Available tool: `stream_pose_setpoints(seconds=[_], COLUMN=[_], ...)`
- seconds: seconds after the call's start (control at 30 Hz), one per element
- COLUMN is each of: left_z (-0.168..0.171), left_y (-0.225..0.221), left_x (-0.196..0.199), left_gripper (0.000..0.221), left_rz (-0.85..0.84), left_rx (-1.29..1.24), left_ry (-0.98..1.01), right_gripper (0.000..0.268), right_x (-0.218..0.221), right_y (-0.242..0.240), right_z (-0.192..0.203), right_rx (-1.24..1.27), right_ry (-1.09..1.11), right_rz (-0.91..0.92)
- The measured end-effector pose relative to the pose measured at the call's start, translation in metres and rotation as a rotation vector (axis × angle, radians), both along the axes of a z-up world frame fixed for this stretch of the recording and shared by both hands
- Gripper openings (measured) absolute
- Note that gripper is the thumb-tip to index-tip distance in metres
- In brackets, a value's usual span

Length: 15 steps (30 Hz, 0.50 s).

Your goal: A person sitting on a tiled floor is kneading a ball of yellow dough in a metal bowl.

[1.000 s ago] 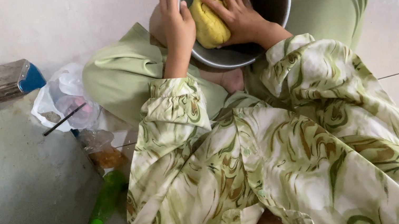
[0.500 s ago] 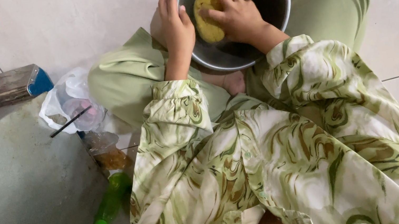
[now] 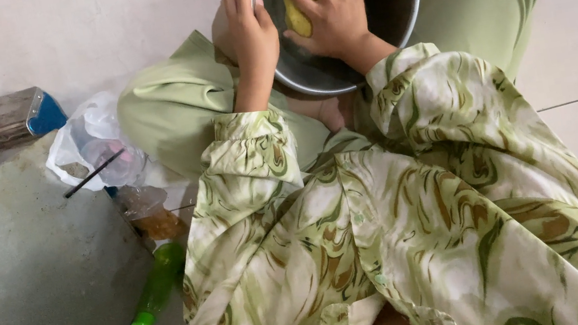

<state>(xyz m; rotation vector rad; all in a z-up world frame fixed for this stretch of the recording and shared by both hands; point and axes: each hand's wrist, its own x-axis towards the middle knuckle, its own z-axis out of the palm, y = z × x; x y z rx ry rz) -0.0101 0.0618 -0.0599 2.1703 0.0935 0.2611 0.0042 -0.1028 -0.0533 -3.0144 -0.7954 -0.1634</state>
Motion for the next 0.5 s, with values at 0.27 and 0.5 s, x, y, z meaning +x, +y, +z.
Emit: stream_pose_setpoints(seconds=[0.27, 0.5], left_z=[0.003, 0.019], left_y=[-0.001, 0.001], left_x=[0.002, -0.003], left_gripper=[0.056, 0.051], left_rz=[0.013, 0.003], left_rx=[0.008, 0.000], left_ry=[-0.028, -0.017], right_gripper=[0.044, 0.044], right_x=[0.010, 0.004], right_y=[0.004, -0.008], right_z=[0.003, 0.057], right_rx=[0.029, 0.226], right_ry=[-0.070, 0.001], right_rz=[0.029, 0.054])
